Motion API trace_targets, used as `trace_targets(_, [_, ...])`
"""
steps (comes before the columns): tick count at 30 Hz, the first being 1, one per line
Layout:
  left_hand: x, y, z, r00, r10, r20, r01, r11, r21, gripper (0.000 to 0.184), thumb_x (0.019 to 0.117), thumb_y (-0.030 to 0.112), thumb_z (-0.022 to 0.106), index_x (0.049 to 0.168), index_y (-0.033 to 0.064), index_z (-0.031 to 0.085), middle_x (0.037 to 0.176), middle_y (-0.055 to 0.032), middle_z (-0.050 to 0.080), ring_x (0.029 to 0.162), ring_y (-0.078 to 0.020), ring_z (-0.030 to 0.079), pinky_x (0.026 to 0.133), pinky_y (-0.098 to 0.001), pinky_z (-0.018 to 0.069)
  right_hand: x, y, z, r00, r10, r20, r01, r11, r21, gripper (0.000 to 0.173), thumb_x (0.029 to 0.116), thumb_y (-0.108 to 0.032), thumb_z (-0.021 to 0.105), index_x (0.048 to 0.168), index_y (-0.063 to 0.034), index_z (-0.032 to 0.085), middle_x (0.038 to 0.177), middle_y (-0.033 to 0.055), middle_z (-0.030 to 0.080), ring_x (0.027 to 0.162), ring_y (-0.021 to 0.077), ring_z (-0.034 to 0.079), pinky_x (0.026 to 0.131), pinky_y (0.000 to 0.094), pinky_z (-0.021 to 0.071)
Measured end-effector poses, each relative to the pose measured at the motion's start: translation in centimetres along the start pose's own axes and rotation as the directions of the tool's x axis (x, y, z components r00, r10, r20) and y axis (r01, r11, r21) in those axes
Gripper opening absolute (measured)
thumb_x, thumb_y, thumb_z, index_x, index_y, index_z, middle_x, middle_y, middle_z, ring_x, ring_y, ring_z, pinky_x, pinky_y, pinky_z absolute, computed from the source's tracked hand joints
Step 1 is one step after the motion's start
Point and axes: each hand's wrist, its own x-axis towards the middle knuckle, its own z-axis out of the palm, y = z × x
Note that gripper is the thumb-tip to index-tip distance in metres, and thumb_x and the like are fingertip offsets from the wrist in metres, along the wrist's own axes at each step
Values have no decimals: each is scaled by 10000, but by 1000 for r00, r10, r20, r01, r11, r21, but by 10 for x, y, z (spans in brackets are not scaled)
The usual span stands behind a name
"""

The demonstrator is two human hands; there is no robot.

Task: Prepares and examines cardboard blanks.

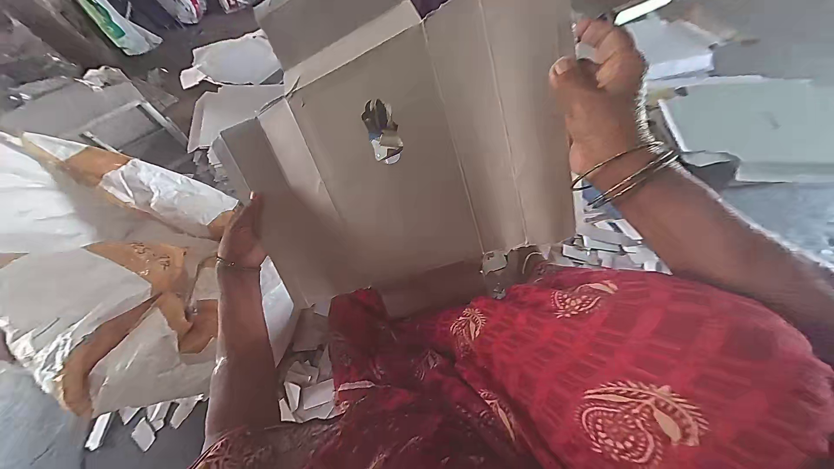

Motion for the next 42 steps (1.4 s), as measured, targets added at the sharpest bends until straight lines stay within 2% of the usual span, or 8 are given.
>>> trace_targets(2, [3, -1, -4, 1000, -8, -12, 8, 1000, 4, 254, 1072, 299, 509, 1289, 173, 551, 1093, 3, 715, 999, -118, 706, 871, -350, 609, 17, 33, 10, 998, -69, -9, 69, 998, -3, 494, 1047, -130, 462, 1481, 90, 374, 1345, 204, 565, 1147, 149, 618, 949, 252, 526])
trace_targets(4, [5, -3, -5, 999, -31, -17, 31, 1000, -4, 261, 1078, 289, 492, 1297, 155, 542, 1083, -13, 714, 991, -129, 708, 868, -358, 611, 22, -22, 6, 899, 426, 103, -421, 905, -66, 521, 1090, -58, 424, 1586, -71, 267, 1527, 67, 452, 1316, 108, 497, 1114, 311, 397])
trace_targets(7, [5, -7, -1, 998, -30, -51, 30, 1000, -1, 282, 1068, 280, 524, 1304, 127, 543, 1068, -30, 715, 971, -136, 711, 866, -360, 610, 28, 51, 14, 1000, -27, -4, 28, 985, 169, 519, 1023, -180, 522, 1504, -22, 408, 1341, 121, 563, 1093, 80, 600, 947, 246, 505])
trace_targets(20, [9, -10, -3, 995, -26, -101, 48, 975, 217, 380, 1064, 298, 528, 1404, 139, 470, 1161, -25, 664, 1006, -111, 665, 867, -337, 582, 26, 56, 20, 995, 26, 94, -51, 962, 267, 442, 989, -233, 660, 1357, -29, 526, 1095, 40, 620, 957, 54, 606, 886, 295, 538])
trace_targets(26, [4, -33, 19, 987, -99, -124, 108, 992, 70, 354, 1058, 94, 506, 1397, 3, 456, 1179, -122, 664, 1004, -205, 693, 854, -394, 601, 22, 52, 21, 999, -12, 40, -2, 941, 339, 284, 994, -145, 635, 1258, -58, 575, 994, 20, 609, 856, 50, 610, 793, 272, 549])
trace_targets(33, [10, -38, 26, 970, -37, -242, 22, 998, -64, 248, 1076, 118, 483, 1284, -6, 537, 1065, -112, 689, 923, -178, 699, 807, -358, 601, 20, 51, 15, 998, -58, 14, 49, 930, 363, 330, 996, -162, 628, 1296, -51, 548, 1036, -15, 615, 904, 1, 619, 839, 224, 551])
trace_targets(39, [8, -28, 32, 952, 74, -297, -99, 993, -69, 295, 1086, 103, 444, 1348, -25, 493, 1102, -122, 673, 947, -160, 689, 848, -347, 589, 23, 59, 13, 999, -51, -18, 54, 936, 347, 294, 969, -158, 636, 1241, -79, 557, 946, -61, 597, 794, -46, 594, 720, 159, 527])
trace_targets(42, [5, -25, 31, 953, 93, -289, -108, 994, -35, 320, 1088, 113, 443, 1379, -13, 485, 1154, -123, 662, 999, -157, 672, 891, -346, 569, 22, 63, 9, 999, 32, 12, -34, 970, 241, 345, 990, -151, 642, 1290, -35, 517, 965, 32, 601, 796, 44, 585, 751, 281, 530])
